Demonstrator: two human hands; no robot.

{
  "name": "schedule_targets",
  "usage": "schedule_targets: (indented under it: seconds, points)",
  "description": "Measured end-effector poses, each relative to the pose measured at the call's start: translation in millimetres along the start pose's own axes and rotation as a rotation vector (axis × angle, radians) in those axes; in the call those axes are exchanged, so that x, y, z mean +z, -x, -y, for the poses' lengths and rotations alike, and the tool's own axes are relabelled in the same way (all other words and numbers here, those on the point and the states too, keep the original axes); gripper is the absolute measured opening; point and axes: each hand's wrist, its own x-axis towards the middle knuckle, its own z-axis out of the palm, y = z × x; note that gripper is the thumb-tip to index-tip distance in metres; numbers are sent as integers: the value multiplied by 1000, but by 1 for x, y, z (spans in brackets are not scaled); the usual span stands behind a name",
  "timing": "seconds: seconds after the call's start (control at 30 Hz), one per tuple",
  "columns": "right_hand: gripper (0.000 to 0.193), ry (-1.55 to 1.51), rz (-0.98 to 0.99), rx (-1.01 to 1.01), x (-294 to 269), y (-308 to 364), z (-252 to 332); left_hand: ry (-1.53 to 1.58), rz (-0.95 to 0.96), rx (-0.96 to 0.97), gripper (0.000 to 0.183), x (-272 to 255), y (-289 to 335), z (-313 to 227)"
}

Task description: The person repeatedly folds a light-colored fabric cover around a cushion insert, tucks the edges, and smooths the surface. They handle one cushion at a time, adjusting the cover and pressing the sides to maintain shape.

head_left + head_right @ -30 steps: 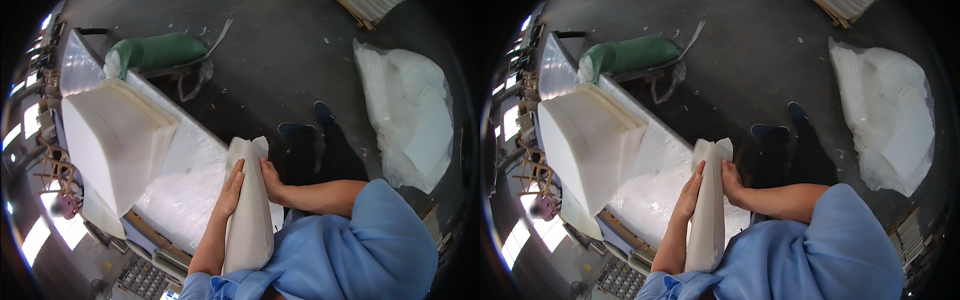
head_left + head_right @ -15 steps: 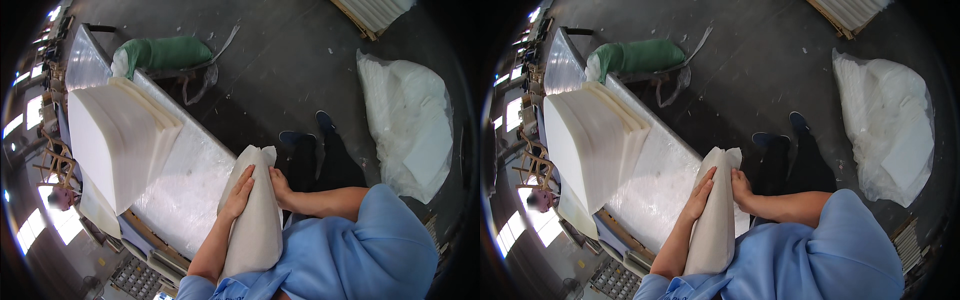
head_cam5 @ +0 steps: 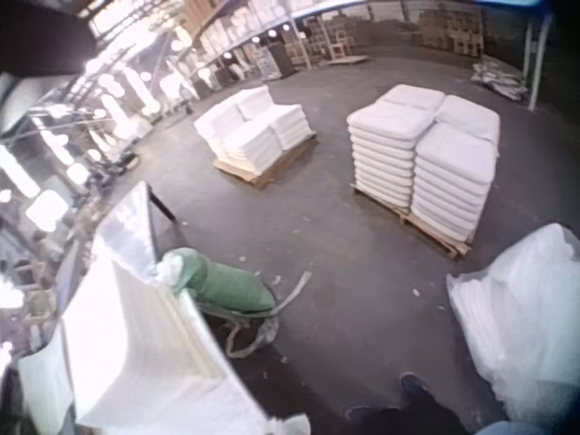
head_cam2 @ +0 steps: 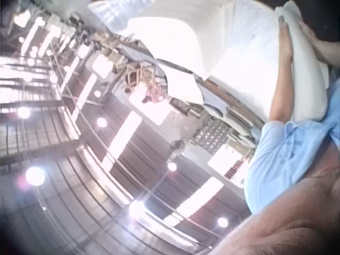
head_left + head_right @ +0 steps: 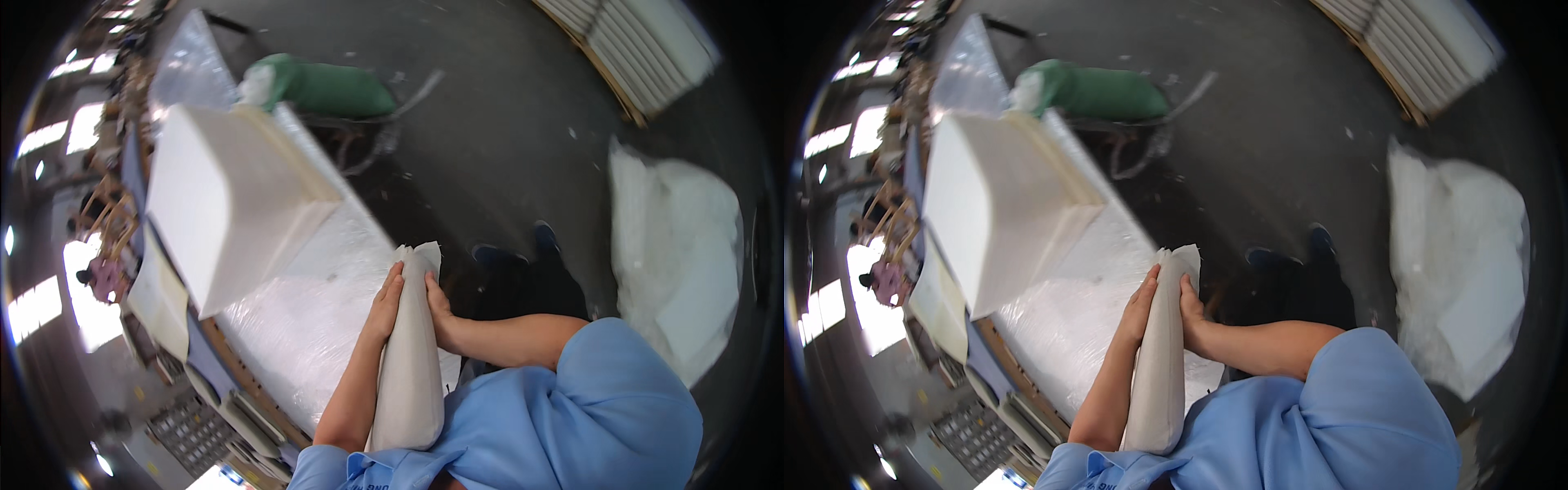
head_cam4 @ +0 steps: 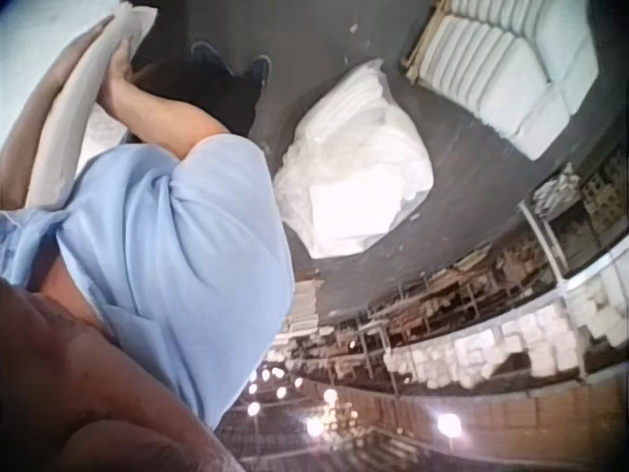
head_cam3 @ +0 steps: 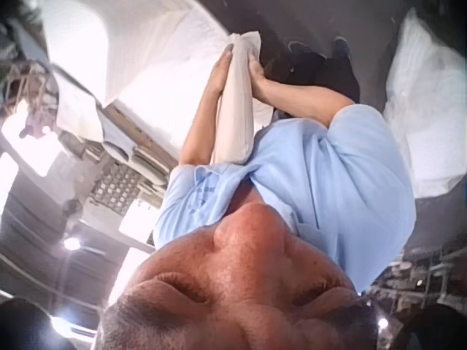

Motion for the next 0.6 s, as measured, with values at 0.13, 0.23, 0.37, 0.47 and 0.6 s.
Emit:
schedule_targets:
  seconds: [0.13,0.23,0.37,0.47,0.6]
  points:
    - [85,250,181,-64,63,20,-43,170,-324,121,62,-45,78,-37]
    - [77,484,375,-197,110,54,-72,375,-634,253,60,-58,145,-62]
    - [62,764,660,-287,157,74,-114,662,-845,600,61,-79,211,-48]
    - [57,943,806,-439,173,73,-139,788,-1010,791,60,-78,228,-32]
    - [54,1300,849,-748,170,37,-139,959,-1111,797,60,-67,209,-2]
